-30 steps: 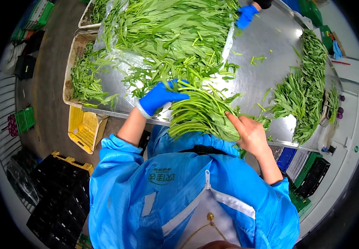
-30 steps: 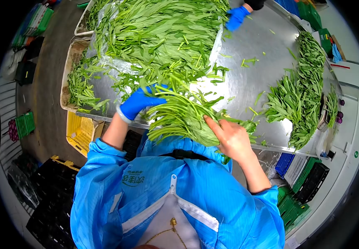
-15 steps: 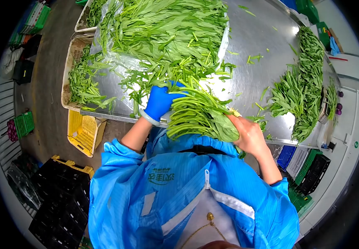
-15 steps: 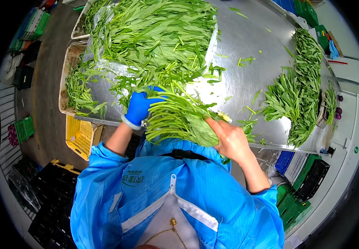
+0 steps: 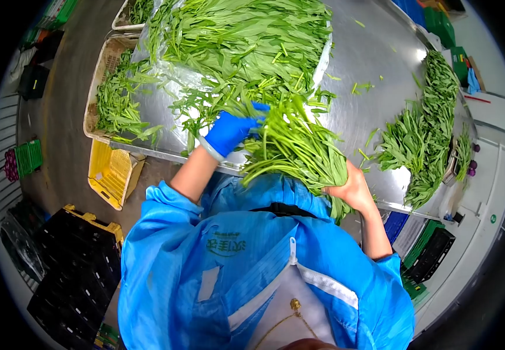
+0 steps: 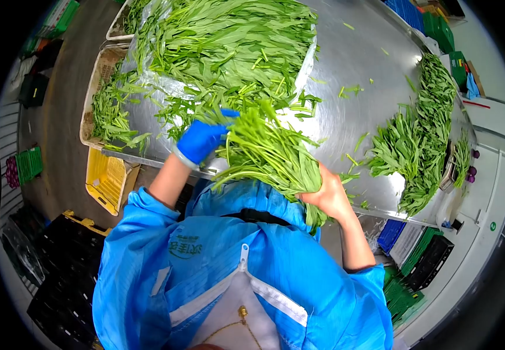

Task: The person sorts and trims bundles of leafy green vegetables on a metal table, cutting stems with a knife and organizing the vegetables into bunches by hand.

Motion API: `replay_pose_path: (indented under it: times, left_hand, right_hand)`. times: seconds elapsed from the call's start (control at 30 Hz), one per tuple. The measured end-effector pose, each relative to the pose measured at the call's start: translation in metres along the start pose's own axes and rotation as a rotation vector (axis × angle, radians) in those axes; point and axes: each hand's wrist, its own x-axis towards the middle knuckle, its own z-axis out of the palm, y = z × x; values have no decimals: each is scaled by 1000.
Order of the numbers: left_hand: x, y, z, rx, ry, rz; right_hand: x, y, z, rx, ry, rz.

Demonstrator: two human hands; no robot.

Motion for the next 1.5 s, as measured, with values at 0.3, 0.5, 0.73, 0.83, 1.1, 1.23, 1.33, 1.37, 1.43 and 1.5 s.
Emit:
replay_pose_path:
  times: [0.3, 0.5, 0.73, 0.83, 1.1, 1.23, 1.33, 1.37, 1.43, 1.5]
  left_hand:
    - [0, 23, -5, 366, -119, 343]
    - [17, 23, -10, 124, 254, 284]
    - [-8, 48, -13, 285, 245, 412]
    - [-14, 8, 28, 653, 153, 328]
    - [26, -23, 1, 304, 196, 559]
    - [13, 33, -20, 315, 306, 459]
    - [15, 22, 5, 581, 14, 451]
    - [7, 16, 22, 734, 53, 509]
    - [11, 2, 25, 951, 62, 503]
    - [12, -4, 23, 1160, 221, 643]
  right_hand:
    - [-1, 17, -6, 606, -133, 183]
    - [-3, 22, -6, 694, -117, 263]
    - [-11, 22, -4, 783, 3, 288]
    - [-5, 29, -2, 763, 23, 279]
    - [-4, 33, -3, 664, 7, 255]
    - [-8, 35, 1, 825, -6, 220]
    - [-9, 33, 1, 744, 17, 275]
    - [-8, 34, 1, 761, 14, 284]
    - [-7, 31, 3, 757, 8, 282]
    - [-8, 31, 0, 741, 10, 302]
